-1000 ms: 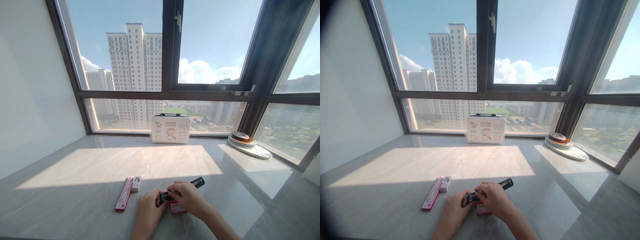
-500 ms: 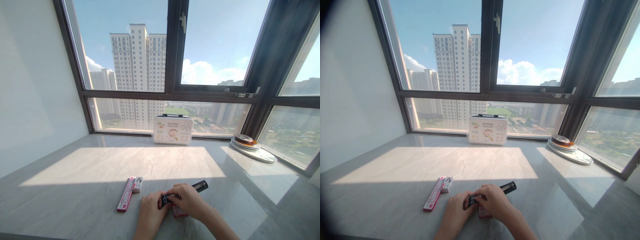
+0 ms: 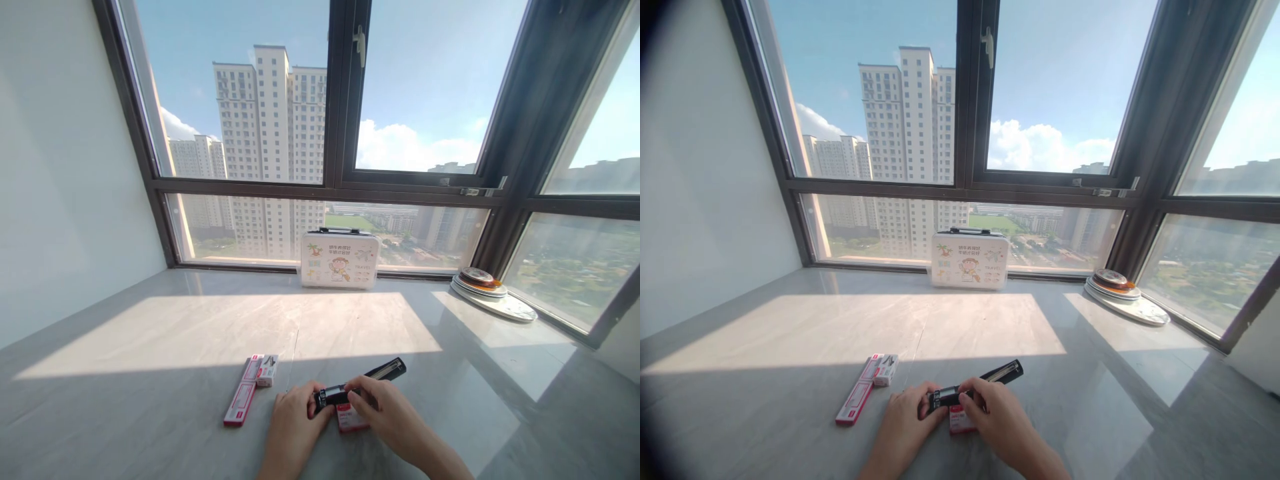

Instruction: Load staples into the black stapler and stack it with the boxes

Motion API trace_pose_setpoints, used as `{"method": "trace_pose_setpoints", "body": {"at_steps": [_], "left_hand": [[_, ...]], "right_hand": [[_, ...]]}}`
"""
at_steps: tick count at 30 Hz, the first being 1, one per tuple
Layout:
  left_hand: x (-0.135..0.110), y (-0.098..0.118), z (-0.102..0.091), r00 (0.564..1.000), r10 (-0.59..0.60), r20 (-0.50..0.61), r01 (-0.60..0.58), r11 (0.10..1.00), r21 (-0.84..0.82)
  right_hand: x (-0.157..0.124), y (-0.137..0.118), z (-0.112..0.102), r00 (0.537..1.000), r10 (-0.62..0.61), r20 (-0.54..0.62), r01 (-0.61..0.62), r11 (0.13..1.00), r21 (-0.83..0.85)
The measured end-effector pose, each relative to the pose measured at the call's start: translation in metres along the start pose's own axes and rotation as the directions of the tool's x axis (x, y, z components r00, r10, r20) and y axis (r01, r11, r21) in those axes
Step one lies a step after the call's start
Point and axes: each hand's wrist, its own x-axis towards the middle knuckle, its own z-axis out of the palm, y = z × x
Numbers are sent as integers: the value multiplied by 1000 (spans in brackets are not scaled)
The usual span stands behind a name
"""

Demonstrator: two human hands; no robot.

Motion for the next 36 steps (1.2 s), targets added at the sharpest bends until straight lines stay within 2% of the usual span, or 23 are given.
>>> {"method": "trace_pose_setpoints", "body": {"at_steps": [5,8,10,12,14,16,17,18,20,22,24,28,32,36], "left_hand": [[2,2,-1,1000,-11,23,11,1000,21],[2,2,-1,999,-25,34,24,999,30],[2,1,-1,999,-22,25,21,999,29],[1,1,0,1000,-19,13,19,1000,17],[1,0,0,1000,-23,11,23,1000,6],[1,0,1,1000,-23,17,23,1000,1],[1,-1,1,1000,-21,20,21,1000,0],[1,-1,1,1000,-19,22,19,1000,-2],[1,-2,1,1000,-15,18,15,1000,-11],[0,-3,1,1000,-12,13,12,1000,-24],[-1,-3,1,1000,-9,9,9,999,-31],[-2,-3,0,1000,-1,8,1,1000,-24],[-2,-2,0,1000,-4,14,4,1000,-17],[-1,-3,-1,1000,-7,15,7,1000,-8]], "right_hand": [[1,-5,2,1000,15,4,-15,1000,-25],[5,-15,3,1000,-1,22,0,999,37],[3,-12,1,1000,14,17,-16,993,121],[-4,5,-4,999,45,21,-49,971,235],[-13,36,-11,991,110,74,-129,929,348],[-22,72,-20,947,256,196,-315,865,392],[-25,88,-25,921,323,217,-385,833,397],[-25,101,-29,910,360,206,-414,801,433],[-18,111,-38,931,341,132,-355,758,548],[-4,103,-44,966,249,72,-239,748,619],[12,82,-47,989,145,14,-122,770,626],[30,43,-40,992,-18,-128,87,825,558],[31,26,-26,985,-20,-174,94,898,430],[35,11,-14,982,-52,-179,90,974,210]]}}
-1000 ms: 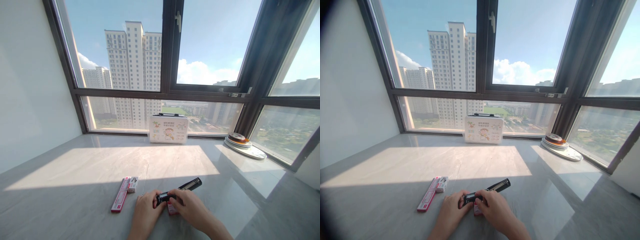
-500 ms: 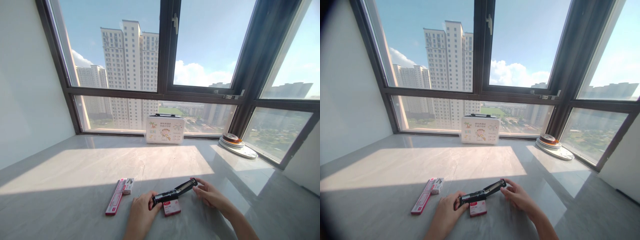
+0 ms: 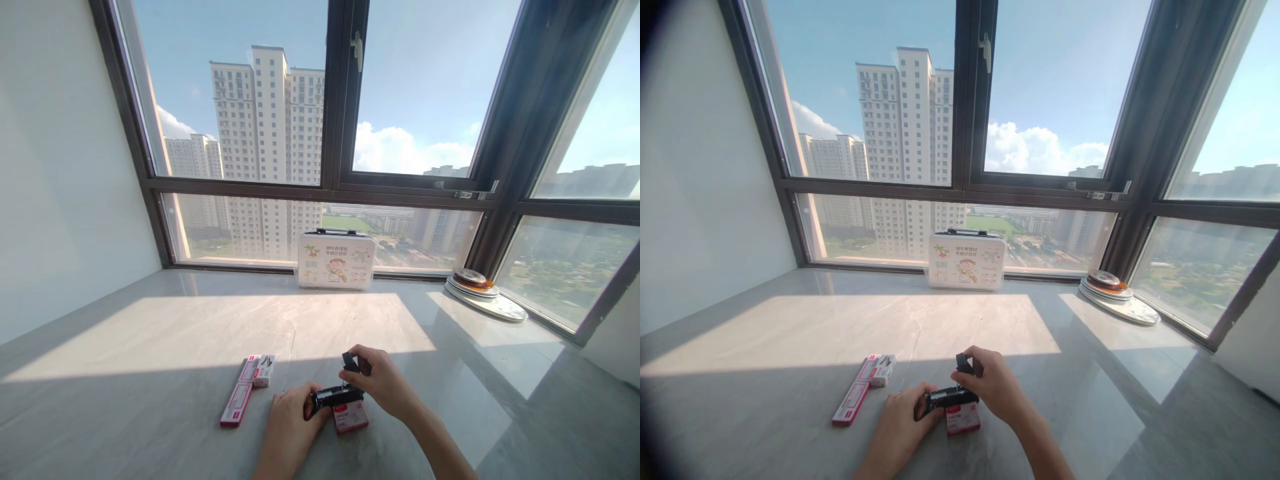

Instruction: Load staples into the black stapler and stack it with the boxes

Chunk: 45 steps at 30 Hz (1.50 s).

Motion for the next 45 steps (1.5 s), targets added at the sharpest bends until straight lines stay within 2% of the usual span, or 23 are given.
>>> {"method": "trace_pose_setpoints", "body": {"at_steps": [5,11,14,16,19,22,24,25,28,31,33,37,41,43,45], "left_hand": [[0,-1,0,1000,3,8,-3,1000,22],[1,-3,4,1000,-9,-14,10,998,65],[-1,-3,2,1000,-4,-18,6,998,59],[-4,1,-2,999,21,-29,-21,1000,11],[-8,16,-7,985,175,6,-174,980,-97],[-8,35,-5,909,389,147,-364,915,-174],[-6,44,0,866,448,224,-412,891,-188],[-5,46,2,860,450,240,-414,891,-187],[-3,40,2,891,396,222,-370,917,-150],[-8,22,-11,934,292,208,-280,956,-88],[-12,9,-21,947,240,214,-228,970,-78],[-18,-4,-31,949,223,225,-205,974,-100],[-15,-7,-25,945,224,238,-204,973,-107],[-14,-7,-20,948,221,229,-200,973,-111],[-15,-11,-17,952,233,201,-211,970,-125]], "right_hand": [[8,-14,16,998,-21,61,32,983,-180],[6,-17,29,984,-57,169,93,973,-212],[6,-14,22,976,-38,215,70,987,-148],[5,-7,9,980,4,201,19,994,-111],[0,12,-14,990,63,127,-52,994,-92],[-10,33,-31,991,118,66,-116,993,-36],[-19,44,-35,987,153,58,-155,988,27],[-25,48,-35,984,168,62,-171,983,60],[-44,51,-25,977,204,56,-210,965,160],[-62,43,-7,968,249,19,-243,924,294],[-69,34,7,966,260,13,-246,899,363],[-62,13,32,983,182,0,-163,885,436],[-47,5,51,991,130,-19,-109,894,435],[-44,10,58,985,166,-38,-134,894,428],[-45,17,63,965,252,-73,-198,881,429]]}}
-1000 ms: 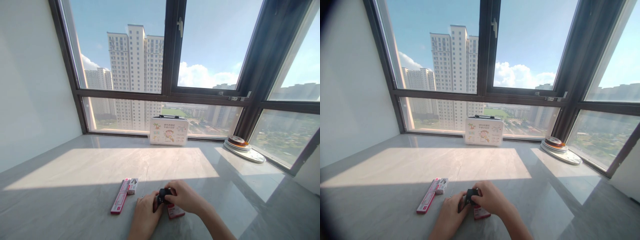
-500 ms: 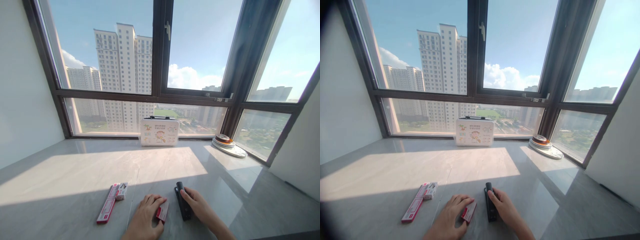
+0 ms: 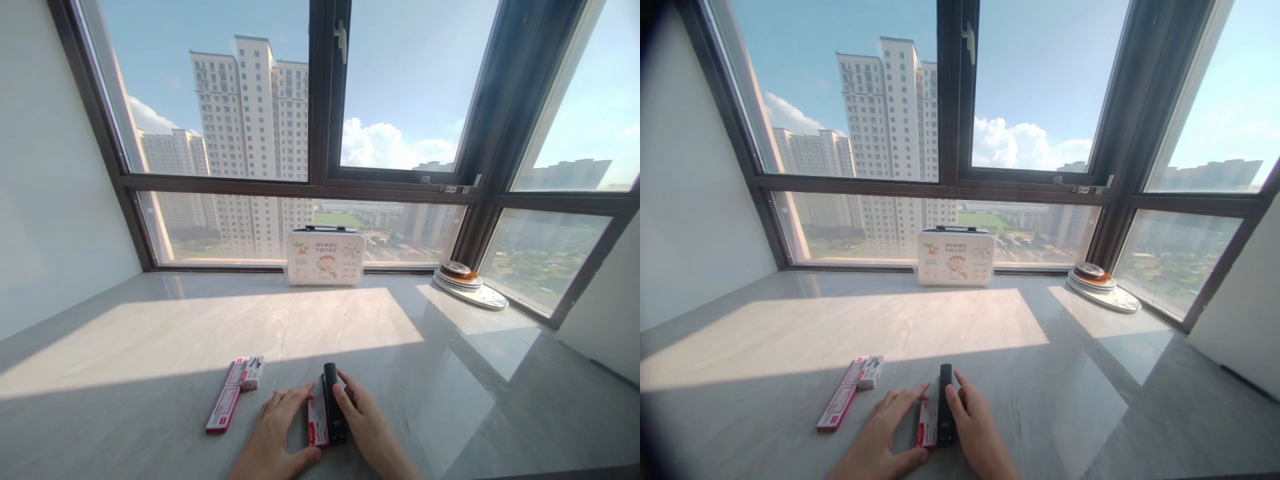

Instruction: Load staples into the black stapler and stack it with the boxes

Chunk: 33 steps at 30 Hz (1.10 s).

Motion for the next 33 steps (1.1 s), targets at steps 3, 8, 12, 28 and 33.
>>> {"method": "trace_pose_setpoints", "body": {"at_steps": [3,8,12,28,33], "left_hand": [[-11,-19,-9,988,6,-153,-5,1000,7],[-56,-96,-48,815,-108,-569,284,931,230],[-82,-124,-54,871,-47,-489,239,911,337],[4,15,-1,998,17,-54,-22,995,-95],[5,5,-14,978,52,-203,-65,996,-61]], "right_hand": [[-3,10,0,993,76,-86,-77,997,-9],[-9,9,0,997,24,-74,-31,994,-102],[-10,8,0,999,21,-38,-27,988,-155],[-13,7,3,999,-14,-48,4,978,-209],[-14,5,4,999,-13,-52,1,972,-235]]}}
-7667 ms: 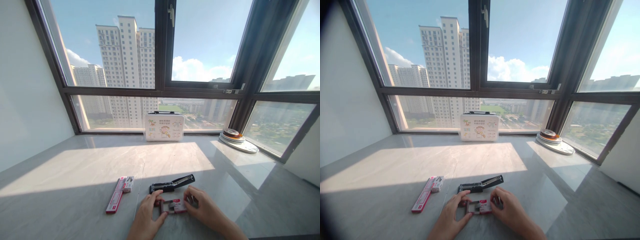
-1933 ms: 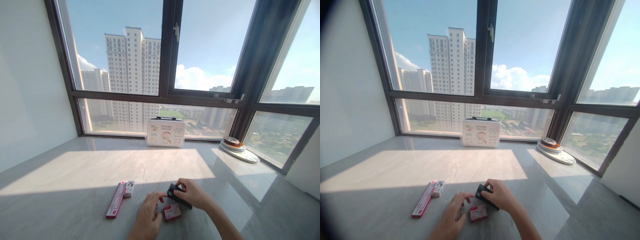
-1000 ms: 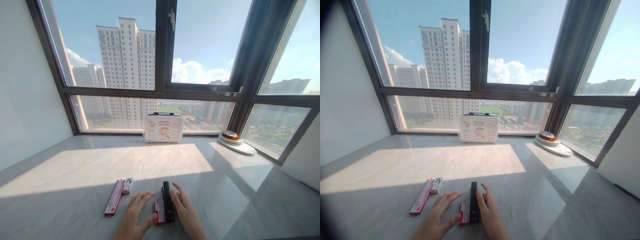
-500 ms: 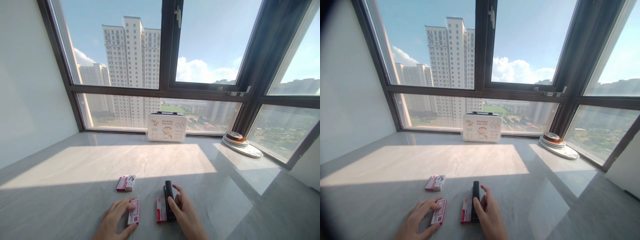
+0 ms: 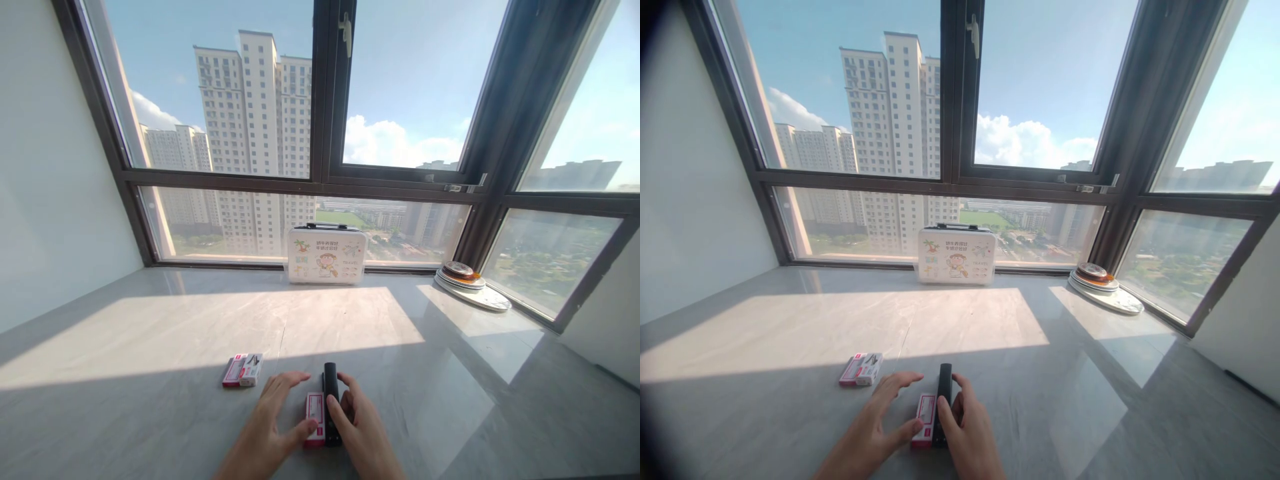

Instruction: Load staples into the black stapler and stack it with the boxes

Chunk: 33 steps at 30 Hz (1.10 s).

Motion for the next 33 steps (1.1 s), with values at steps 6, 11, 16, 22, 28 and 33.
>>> {"method": "trace_pose_setpoints", "body": {"at_steps": [6,11,16,22,28,33], "left_hand": [[-1,-86,-73,917,-83,-391,230,909,347],[-38,-137,-95,955,-146,-257,261,824,503],[-68,-115,-79,986,-113,-125,149,931,333],[-46,-48,-35,995,-95,-40,99,989,110],[-6,-2,10,993,-63,101,75,989,-128],[0,5,17,992,-47,117,64,987,-148]], "right_hand": [[0,-1,-1,1000,23,-5,-23,1000,2],[-1,-3,-1,1000,25,4,-25,1000,7],[-2,-7,0,1000,30,4,-30,1000,-6],[-2,-5,1,1000,7,2,-7,1000,-19],[-1,-5,2,1000,-8,-15,7,1000,-29],[-2,-7,-5,1000,-4,-6,4,1000,1]]}}
